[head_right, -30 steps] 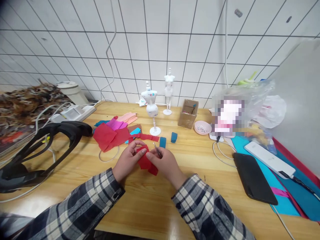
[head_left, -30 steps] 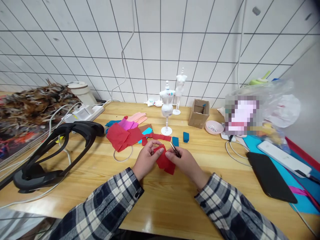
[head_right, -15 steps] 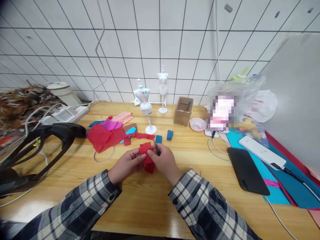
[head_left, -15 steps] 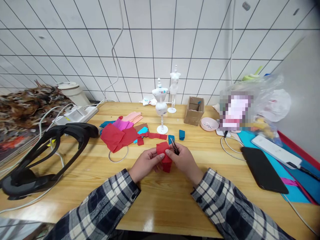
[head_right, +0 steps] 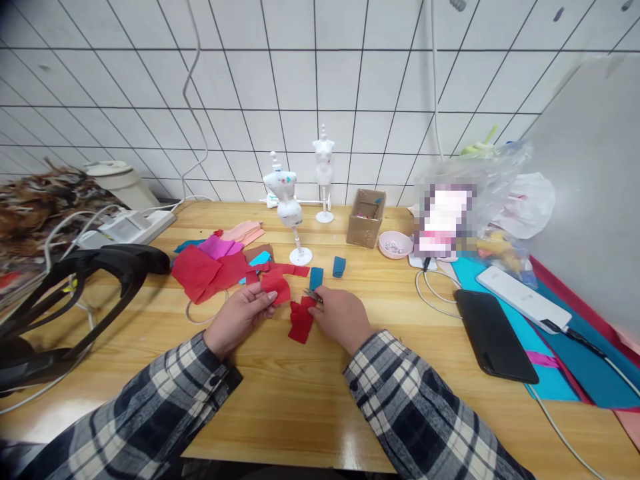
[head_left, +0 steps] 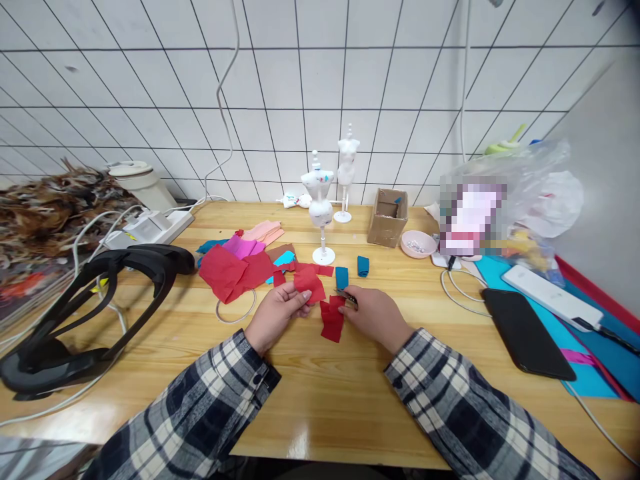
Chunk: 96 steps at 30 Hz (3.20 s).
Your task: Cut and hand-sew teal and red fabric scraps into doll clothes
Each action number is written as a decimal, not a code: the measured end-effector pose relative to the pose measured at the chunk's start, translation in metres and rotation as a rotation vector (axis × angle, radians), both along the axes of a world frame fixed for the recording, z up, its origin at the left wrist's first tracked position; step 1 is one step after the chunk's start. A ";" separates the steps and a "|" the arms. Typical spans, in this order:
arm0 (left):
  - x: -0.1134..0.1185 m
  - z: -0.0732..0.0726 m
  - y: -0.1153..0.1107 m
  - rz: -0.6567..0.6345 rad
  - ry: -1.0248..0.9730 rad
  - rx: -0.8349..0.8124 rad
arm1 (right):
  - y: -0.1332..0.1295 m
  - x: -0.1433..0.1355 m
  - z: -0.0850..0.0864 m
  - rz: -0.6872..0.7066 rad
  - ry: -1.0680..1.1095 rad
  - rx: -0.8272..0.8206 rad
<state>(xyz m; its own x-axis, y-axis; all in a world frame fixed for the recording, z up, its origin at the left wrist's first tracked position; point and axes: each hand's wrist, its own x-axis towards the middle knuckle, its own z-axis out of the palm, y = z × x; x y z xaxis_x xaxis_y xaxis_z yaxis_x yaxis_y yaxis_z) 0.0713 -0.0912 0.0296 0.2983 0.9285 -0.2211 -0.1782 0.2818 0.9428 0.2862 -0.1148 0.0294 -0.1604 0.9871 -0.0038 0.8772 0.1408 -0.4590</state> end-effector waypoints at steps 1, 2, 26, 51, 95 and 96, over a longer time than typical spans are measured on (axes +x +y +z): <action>0.000 0.000 0.000 -0.009 -0.002 -0.008 | 0.000 -0.001 0.000 0.011 -0.001 0.021; 0.000 0.000 -0.001 -0.018 -0.006 -0.017 | 0.000 -0.002 0.000 0.017 0.021 0.033; -0.002 0.002 -0.001 -0.003 -0.084 0.048 | -0.026 -0.034 0.008 0.048 1.022 -0.615; 0.005 0.005 -0.006 -0.009 -0.011 0.044 | -0.032 -0.047 -0.013 0.128 0.930 -0.439; 0.004 0.006 -0.007 -0.063 0.027 0.095 | -0.030 -0.046 -0.011 0.152 0.889 -0.444; 0.004 0.006 -0.007 -0.072 0.023 0.097 | -0.030 -0.046 -0.011 0.150 0.887 -0.443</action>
<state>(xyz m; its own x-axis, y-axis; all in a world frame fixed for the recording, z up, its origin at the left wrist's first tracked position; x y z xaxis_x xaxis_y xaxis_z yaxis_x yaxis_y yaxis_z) 0.0753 -0.0978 0.0357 0.3608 0.9222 -0.1388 -0.1385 0.2002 0.9699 0.2405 -0.1449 0.0184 -0.4062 0.8949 -0.1849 0.1801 -0.1200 -0.9763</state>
